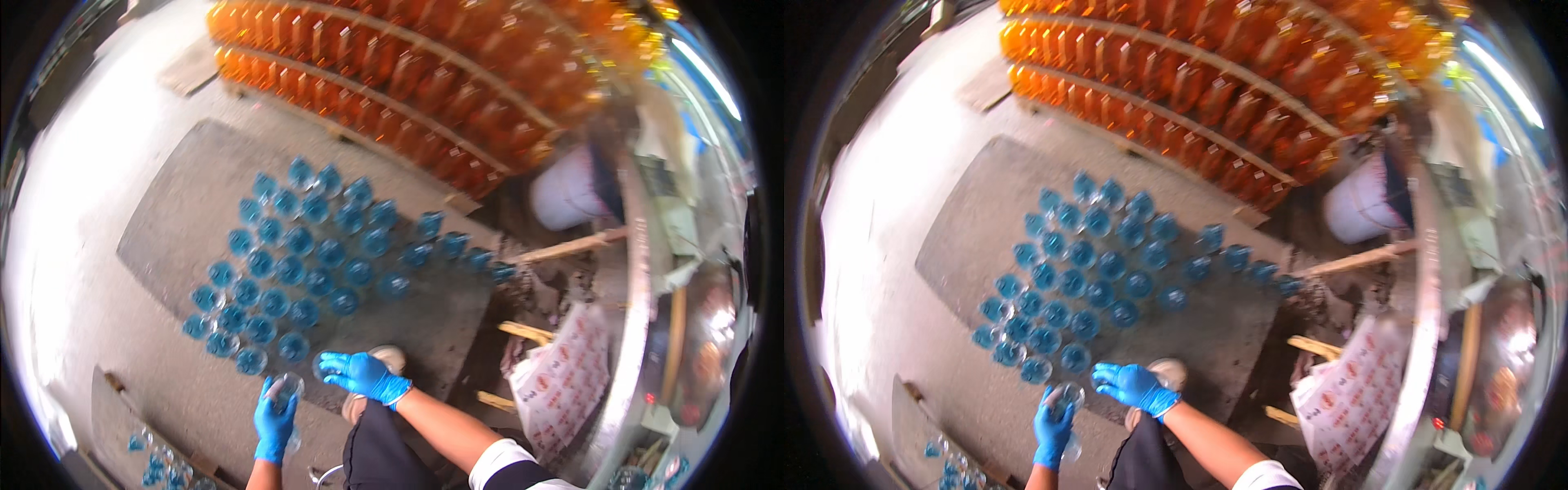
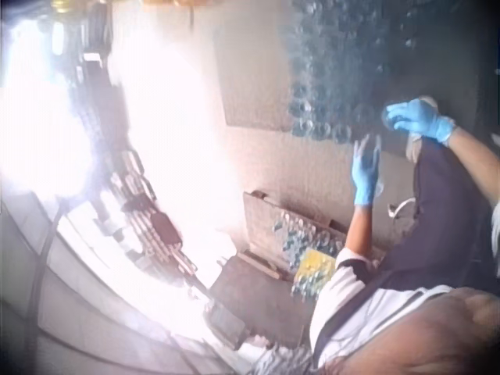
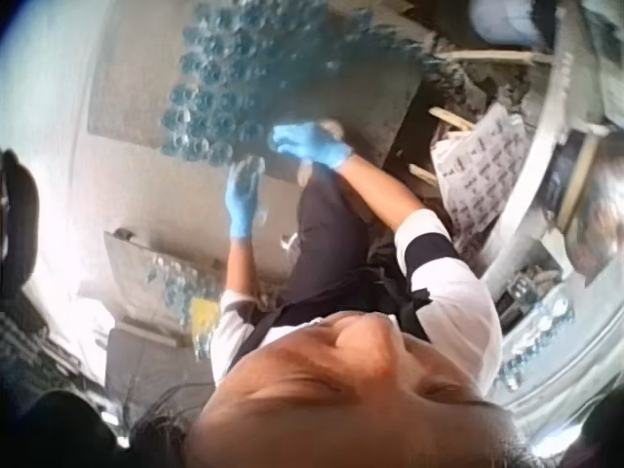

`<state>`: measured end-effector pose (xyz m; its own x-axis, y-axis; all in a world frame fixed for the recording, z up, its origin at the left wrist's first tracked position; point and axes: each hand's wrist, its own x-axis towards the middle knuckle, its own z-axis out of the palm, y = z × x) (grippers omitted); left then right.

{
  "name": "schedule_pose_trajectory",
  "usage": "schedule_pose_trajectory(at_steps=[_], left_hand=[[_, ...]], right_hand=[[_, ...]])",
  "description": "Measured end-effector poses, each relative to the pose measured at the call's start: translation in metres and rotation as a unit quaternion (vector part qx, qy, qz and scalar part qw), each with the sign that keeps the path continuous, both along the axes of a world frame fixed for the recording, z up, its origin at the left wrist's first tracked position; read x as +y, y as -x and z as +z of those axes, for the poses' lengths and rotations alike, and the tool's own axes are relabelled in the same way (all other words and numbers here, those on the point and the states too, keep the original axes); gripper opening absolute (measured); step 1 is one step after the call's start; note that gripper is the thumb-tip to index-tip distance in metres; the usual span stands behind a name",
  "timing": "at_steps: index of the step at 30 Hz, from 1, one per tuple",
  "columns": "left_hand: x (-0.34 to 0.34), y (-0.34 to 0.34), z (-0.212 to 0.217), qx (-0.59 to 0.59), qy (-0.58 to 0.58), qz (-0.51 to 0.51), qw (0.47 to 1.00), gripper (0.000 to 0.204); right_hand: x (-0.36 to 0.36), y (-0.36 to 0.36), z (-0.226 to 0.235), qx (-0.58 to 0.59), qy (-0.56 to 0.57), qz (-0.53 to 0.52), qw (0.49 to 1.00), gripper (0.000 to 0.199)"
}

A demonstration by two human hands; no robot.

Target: The person applies circular red and white labels to clear glass bottles. They retrieve bottles from a metal bowl, place them on a wooden stand, apply the label, smooth it with a green tool, and place the finished bottle on a shelf. The process is repeated for multiple bottles.

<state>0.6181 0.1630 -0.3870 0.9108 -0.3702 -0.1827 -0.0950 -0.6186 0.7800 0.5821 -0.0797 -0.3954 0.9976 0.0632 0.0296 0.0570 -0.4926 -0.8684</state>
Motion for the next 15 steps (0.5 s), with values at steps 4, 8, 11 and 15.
schedule_pose_trajectory(at_steps=[4, 8, 11, 15], left_hand=[[-0.029, 0.009, 0.129, 0.061, 0.149, -0.083, 0.984, 0.044], [-0.055, -0.002, 0.252, -0.023, 0.249, -0.135, 0.959, 0.044], [-0.099, 0.017, 0.382, 0.027, 0.367, -0.148, 0.918, 0.03], [-0.216, 0.054, 0.526, 0.068, 0.511, -0.278, 0.811, 0.03]], right_hand=[[-0.046, 0.043, 0.147, -0.018, 0.01, -0.15, 0.988, 0.034], [-0.068, 0.05, 0.342, -0.185, 0.045, -0.3, 0.935, 0.035], [-0.089, 0.107, 0.49, -0.333, 0.045, -0.417, 0.845, 0.031], [-0.13, 0.245, 0.635, -0.355, 0.054, -0.536, 0.764, 0.019]])
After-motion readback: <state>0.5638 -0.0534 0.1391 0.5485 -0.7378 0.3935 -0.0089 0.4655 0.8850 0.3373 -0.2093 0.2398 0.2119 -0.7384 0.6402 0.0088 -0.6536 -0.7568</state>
